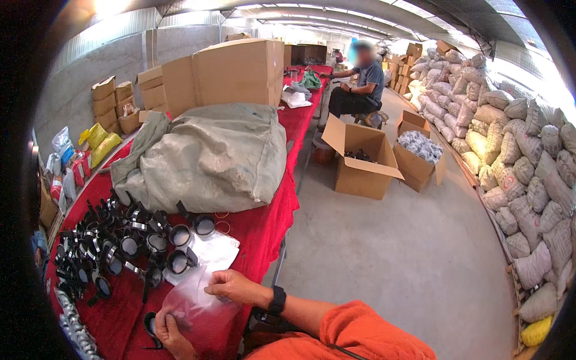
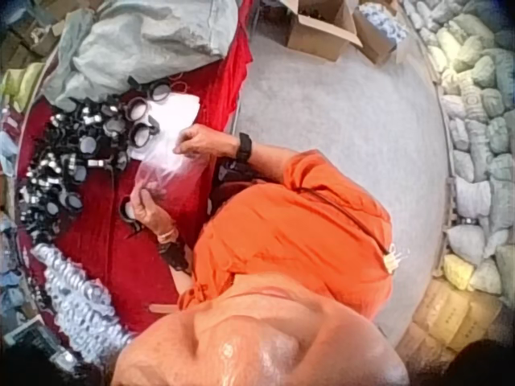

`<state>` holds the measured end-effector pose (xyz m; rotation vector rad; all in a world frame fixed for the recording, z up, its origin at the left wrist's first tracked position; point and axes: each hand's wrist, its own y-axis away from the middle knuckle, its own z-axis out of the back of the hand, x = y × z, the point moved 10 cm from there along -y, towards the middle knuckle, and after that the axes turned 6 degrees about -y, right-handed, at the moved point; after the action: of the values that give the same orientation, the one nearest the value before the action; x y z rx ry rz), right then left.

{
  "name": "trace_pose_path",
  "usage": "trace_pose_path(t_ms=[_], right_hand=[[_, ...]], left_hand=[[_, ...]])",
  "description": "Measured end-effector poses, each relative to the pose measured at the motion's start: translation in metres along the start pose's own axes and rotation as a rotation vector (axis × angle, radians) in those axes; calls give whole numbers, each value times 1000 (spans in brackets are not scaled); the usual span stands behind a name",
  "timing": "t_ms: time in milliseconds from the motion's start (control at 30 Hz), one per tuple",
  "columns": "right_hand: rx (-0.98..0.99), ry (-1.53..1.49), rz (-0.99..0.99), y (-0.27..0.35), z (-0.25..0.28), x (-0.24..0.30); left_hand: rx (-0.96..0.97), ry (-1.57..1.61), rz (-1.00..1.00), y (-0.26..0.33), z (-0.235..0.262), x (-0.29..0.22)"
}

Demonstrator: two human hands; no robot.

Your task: Packaging circular industrial objects into plastic bags at a workstation.

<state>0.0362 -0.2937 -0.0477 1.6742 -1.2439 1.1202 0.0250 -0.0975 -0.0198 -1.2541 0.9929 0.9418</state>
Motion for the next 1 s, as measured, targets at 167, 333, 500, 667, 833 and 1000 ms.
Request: trace_pose_path(t_ms=[167, 333, 500, 667, 833, 1000], right_hand=[[-232, -45, 124, 6, 35, 23], [-275, 117, 286, 12, 24, 35], [25, 366, 303, 22, -56, 35], [135, 304, 282, 10, -68, 11], [158, 215, 200, 9, -66, 0], [106, 103, 125, 9, -63, -1]], left_hand=[[-244, 13, 113, 0, 9, -12], [-42, -161, -59, 5, 5, -15], [248, -16, 102, 12, -39, 5], [275, 47, 111, 13, -41, 2], [279, -176, 165, 11, -42, 0], [56, -265, -14, 6, -21, 12]])
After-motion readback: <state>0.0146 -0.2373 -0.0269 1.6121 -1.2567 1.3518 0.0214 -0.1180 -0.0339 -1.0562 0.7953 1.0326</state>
